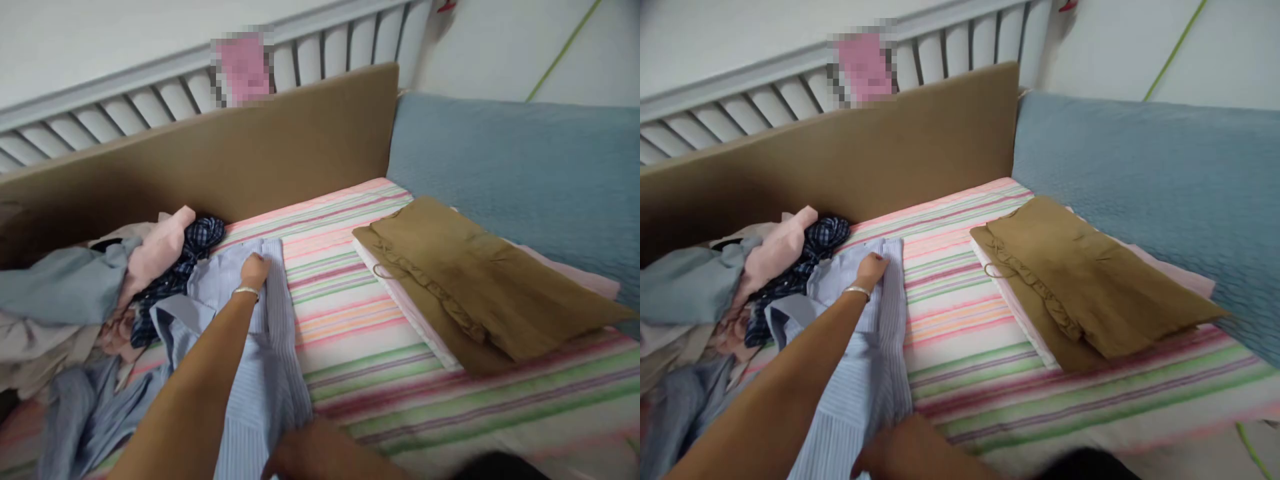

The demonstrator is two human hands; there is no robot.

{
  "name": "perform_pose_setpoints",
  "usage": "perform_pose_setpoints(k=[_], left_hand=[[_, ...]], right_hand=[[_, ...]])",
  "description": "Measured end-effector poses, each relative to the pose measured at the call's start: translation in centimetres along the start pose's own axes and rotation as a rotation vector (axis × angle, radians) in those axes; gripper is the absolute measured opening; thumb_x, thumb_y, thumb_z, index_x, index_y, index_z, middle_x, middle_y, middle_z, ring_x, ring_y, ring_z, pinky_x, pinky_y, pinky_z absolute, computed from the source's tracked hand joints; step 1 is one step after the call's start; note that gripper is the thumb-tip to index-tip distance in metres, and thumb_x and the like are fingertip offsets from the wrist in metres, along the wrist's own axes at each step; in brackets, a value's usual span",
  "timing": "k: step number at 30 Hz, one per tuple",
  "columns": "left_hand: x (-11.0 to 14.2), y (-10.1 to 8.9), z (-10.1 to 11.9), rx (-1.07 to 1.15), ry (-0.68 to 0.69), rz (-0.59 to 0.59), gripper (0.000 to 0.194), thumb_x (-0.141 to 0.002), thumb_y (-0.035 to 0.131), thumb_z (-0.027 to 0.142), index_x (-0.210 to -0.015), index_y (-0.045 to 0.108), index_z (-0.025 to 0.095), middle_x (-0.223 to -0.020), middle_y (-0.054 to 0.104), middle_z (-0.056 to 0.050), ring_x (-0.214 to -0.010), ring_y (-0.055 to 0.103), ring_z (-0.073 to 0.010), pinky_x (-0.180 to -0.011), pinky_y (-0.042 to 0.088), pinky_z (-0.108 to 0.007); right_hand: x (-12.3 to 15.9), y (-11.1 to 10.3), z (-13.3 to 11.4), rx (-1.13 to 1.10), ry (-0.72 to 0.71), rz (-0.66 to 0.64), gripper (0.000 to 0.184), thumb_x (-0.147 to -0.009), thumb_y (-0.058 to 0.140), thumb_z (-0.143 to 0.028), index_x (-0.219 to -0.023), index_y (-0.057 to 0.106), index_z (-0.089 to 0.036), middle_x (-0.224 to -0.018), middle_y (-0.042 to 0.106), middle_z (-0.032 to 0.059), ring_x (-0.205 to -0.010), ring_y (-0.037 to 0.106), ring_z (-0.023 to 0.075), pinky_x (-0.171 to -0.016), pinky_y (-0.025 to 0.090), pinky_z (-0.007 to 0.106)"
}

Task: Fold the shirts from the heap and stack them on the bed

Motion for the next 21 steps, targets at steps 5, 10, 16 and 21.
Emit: perform_pose_setpoints(k=[5,10,16,21], left_hand=[[6.6,-4.5,-0.6,0.068,0.199,0.027,0.042,-0.08,0.055,0.033,-0.117,0.053,0.013,-0.119,0.06,-0.013,-0.11,0.055,-0.0227,-0.094,0.042,-0.034],[21.9,-8.0,-3.5,0.057,0.587,0.017,0.024,-0.084,0.05,0.025,-0.105,0.06,0.019,-0.105,0.065,-0.008,-0.102,0.057,-0.0217,-0.094,0.042,-0.04],[37.3,-5.5,-2.1,-0.061,0.925,-0.041,0.045,-0.085,0.041,0.009,-0.126,0.047,0.027,-0.129,0.054,-0.005,-0.122,0.044,-0.0214,-0.102,0.033,-0.046],[38.7,-3.4,-0.4,-0.043,0.871,0.002,0.019,-0.087,0.047,0.017,-0.094,0.063,0.025,-0.093,0.063,0.0,-0.095,0.054,-0.0166,-0.106,0.026,-0.047]], right_hand=[[0.0,-4.9,2.2,-0.22,0.116,0.293,0.021,-0.085,0.052,-0.027,-0.098,0.068,-0.02,-0.082,0.07,0.0005,-0.072,0.063,0.0113,-0.064,0.043,0.019],[1.8,-8.5,5.3,-0.156,0.233,0.612,0.016,-0.083,0.051,-0.023,-0.081,0.066,-0.018,-0.064,0.064,-0.0012,-0.062,0.058,0.0116,-0.059,0.04,0.021],[3.6,-6.8,5.3,0.0,0.237,0.647,0.015,-0.082,0.051,-0.022,-0.08,0.065,-0.018,-0.067,0.065,0.0002,-0.063,0.058,0.0137,-0.062,0.042,0.024],[5.6,-5.8,3.9,0.098,0.177,0.781,0.019,-0.081,0.048,-0.018,-0.087,0.066,-0.018,-0.088,0.068,0.0055,-0.085,0.06,0.0176,-0.08,0.044,0.03]])
Point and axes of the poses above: each hand's wrist, its own x-axis away from the middle knuckle, its own y-axis out of the palm, z = x × y, the point moved 10 cm from there along -x, towards the middle knuckle
